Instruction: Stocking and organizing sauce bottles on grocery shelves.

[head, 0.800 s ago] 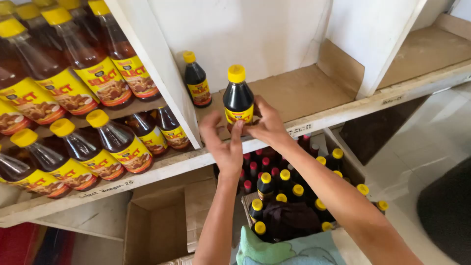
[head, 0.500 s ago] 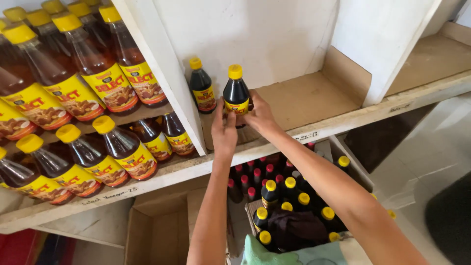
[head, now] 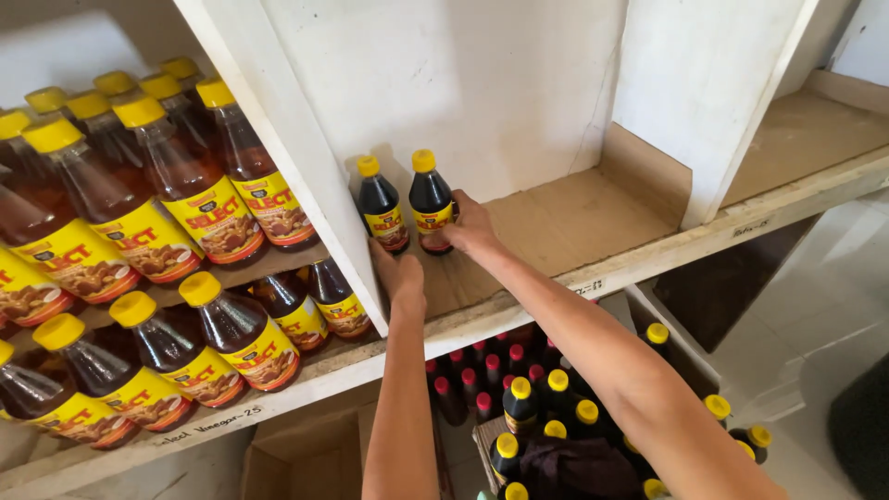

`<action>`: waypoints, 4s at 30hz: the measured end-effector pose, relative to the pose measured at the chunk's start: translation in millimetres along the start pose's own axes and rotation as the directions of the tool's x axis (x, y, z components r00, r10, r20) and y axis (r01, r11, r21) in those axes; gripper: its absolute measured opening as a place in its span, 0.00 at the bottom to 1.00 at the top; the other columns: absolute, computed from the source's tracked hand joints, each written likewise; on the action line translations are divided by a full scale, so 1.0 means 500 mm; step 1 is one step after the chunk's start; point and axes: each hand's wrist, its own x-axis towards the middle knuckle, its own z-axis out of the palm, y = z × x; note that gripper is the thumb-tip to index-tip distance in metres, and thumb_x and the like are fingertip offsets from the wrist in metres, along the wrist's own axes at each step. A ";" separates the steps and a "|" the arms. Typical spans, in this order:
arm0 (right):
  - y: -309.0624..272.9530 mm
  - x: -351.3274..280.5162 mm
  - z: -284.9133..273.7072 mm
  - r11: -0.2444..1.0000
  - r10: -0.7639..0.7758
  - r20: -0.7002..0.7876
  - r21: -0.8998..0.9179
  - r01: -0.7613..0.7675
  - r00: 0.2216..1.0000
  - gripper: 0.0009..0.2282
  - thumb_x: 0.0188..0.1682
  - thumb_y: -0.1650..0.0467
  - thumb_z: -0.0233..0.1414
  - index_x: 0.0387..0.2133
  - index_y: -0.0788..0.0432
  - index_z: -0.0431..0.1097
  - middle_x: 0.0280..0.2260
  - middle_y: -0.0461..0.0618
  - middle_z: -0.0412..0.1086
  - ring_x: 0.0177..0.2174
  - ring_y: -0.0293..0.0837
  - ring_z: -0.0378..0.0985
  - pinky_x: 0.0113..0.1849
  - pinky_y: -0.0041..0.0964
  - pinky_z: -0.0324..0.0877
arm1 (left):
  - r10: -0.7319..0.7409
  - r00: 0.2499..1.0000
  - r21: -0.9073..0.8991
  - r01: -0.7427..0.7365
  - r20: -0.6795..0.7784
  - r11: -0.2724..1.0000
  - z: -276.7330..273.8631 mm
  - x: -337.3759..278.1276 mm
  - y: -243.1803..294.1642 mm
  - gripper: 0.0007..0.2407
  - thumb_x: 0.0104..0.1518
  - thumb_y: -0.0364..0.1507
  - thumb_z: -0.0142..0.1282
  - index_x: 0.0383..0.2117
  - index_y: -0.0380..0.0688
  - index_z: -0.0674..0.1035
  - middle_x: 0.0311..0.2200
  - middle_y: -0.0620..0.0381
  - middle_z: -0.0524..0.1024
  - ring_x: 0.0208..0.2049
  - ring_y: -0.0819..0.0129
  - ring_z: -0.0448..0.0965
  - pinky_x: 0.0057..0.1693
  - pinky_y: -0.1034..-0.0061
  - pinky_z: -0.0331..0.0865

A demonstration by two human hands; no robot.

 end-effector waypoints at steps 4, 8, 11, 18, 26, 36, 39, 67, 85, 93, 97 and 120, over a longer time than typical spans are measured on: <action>0.004 0.022 0.009 0.999 0.025 -0.007 -0.039 -0.025 1.000 0.32 0.22 0.70 0.70 0.46 0.63 0.70 0.37 0.56 0.78 0.40 0.49 0.81 0.43 0.39 0.72 | 0.009 1.000 -0.071 -0.009 0.000 0.997 -0.002 -0.002 0.005 0.39 0.42 0.13 0.41 0.70 0.38 0.51 0.73 0.45 0.48 0.74 0.58 0.45 0.73 0.71 0.37; 0.009 0.042 0.020 0.987 0.148 0.014 -0.062 -0.147 0.989 0.34 0.22 0.70 0.68 0.48 0.62 0.69 0.38 0.57 0.78 0.39 0.51 0.80 0.42 0.42 0.72 | -0.051 0.997 -0.084 0.057 0.065 0.995 -0.006 -0.013 0.033 0.38 0.43 0.13 0.43 0.69 0.42 0.58 0.71 0.46 0.55 0.72 0.58 0.52 0.71 0.72 0.45; 0.042 0.066 0.035 0.984 0.098 -0.006 -0.150 -0.098 0.995 0.34 0.23 0.70 0.70 0.48 0.63 0.70 0.41 0.59 0.78 0.43 0.51 0.79 0.45 0.40 0.72 | -0.118 0.984 -0.119 0.134 0.135 0.984 -0.009 -0.013 0.036 0.37 0.44 0.13 0.44 0.70 0.43 0.58 0.70 0.46 0.57 0.71 0.59 0.56 0.70 0.73 0.50; 0.061 0.088 0.053 0.998 0.062 0.001 0.011 -0.062 0.998 0.39 0.23 0.73 0.68 0.55 0.59 0.61 0.44 0.59 0.76 0.45 0.53 0.80 0.44 0.43 0.75 | -0.140 0.975 -0.072 0.154 0.175 0.985 -0.005 -0.011 0.041 0.37 0.45 0.16 0.49 0.70 0.42 0.57 0.68 0.47 0.60 0.69 0.59 0.59 0.68 0.74 0.53; 0.078 0.089 0.068 0.999 -0.005 0.011 0.051 0.004 1.000 0.38 0.26 0.74 0.68 0.56 0.58 0.61 0.46 0.60 0.77 0.44 0.53 0.82 0.43 0.44 0.77 | -0.105 0.978 -0.129 0.130 0.182 0.983 -0.001 -0.011 0.033 0.39 0.41 0.16 0.44 0.70 0.40 0.55 0.69 0.44 0.59 0.69 0.59 0.60 0.68 0.74 0.53; 0.093 0.081 0.069 0.999 -0.048 0.058 0.027 0.046 0.997 0.44 0.29 0.73 0.68 0.64 0.58 0.52 0.51 0.61 0.72 0.49 0.55 0.78 0.48 0.43 0.75 | -0.127 0.973 -0.173 0.160 0.191 0.972 -0.008 -0.009 0.034 0.39 0.42 0.15 0.47 0.70 0.40 0.54 0.70 0.45 0.57 0.70 0.58 0.56 0.69 0.72 0.50; 0.088 0.080 0.069 0.991 -0.062 0.055 -0.113 0.068 0.997 0.46 0.29 0.70 0.70 0.63 0.62 0.52 0.51 0.63 0.72 0.50 0.56 0.77 0.50 0.44 0.72 | -0.119 0.975 -0.160 0.150 0.185 0.976 -0.009 -0.002 0.022 0.39 0.42 0.15 0.48 0.70 0.40 0.54 0.71 0.45 0.55 0.71 0.59 0.54 0.70 0.72 0.50; 0.062 -0.056 -0.043 0.980 -0.105 0.008 0.169 0.102 0.994 0.30 0.41 0.76 0.61 0.60 0.57 0.61 0.44 0.56 0.70 0.40 0.43 0.75 0.40 0.40 0.77 | 0.024 0.982 -0.177 0.011 0.190 0.984 -0.009 0.023 -0.040 0.30 0.46 0.15 0.57 0.62 0.38 0.69 0.57 0.49 0.75 0.58 0.61 0.73 0.64 0.71 0.63; 0.057 -0.532 -0.280 0.963 0.202 0.344 0.101 -0.250 0.917 0.13 0.53 0.62 0.54 0.33 0.62 0.76 0.30 0.45 0.77 0.33 0.33 0.78 0.39 0.32 0.75 | 0.362 0.896 0.157 -0.408 0.256 0.900 -0.247 -0.497 -0.142 0.18 0.58 0.18 0.55 0.56 0.40 0.78 0.57 0.44 0.78 0.60 0.53 0.78 0.65 0.65 0.69; 0.074 -0.568 -0.273 0.820 0.143 0.467 -0.549 0.160 0.873 0.23 0.53 0.59 0.59 0.16 0.64 0.68 0.19 0.51 0.67 0.23 0.49 0.72 0.30 0.46 0.64 | -0.113 0.868 0.156 0.041 0.484 0.987 -0.311 -0.543 -0.429 0.41 0.37 0.17 0.71 0.65 0.46 0.64 0.63 0.47 0.67 0.65 0.59 0.65 0.66 0.70 0.60; 0.018 -0.565 -0.288 0.841 0.138 0.545 -0.505 0.192 0.827 0.17 0.41 0.56 0.62 0.17 0.57 0.74 0.22 0.46 0.74 0.27 0.50 0.75 0.32 0.49 0.66 | -0.317 0.760 0.353 0.123 0.568 0.927 -0.286 -0.537 -0.415 0.46 0.33 0.20 0.76 0.66 0.54 0.63 0.64 0.52 0.67 0.65 0.64 0.65 0.67 0.73 0.62; 0.082 -0.552 -0.358 0.507 0.145 0.566 0.662 -0.552 0.811 0.07 0.49 0.67 0.59 0.29 0.59 0.72 0.45 0.62 0.79 0.58 0.63 0.71 0.59 0.60 0.63 | -0.088 0.653 -0.126 0.274 0.752 0.953 -0.224 -0.525 -0.529 0.35 0.37 0.17 0.73 0.57 0.42 0.68 0.52 0.53 0.76 0.57 0.64 0.74 0.62 0.69 0.69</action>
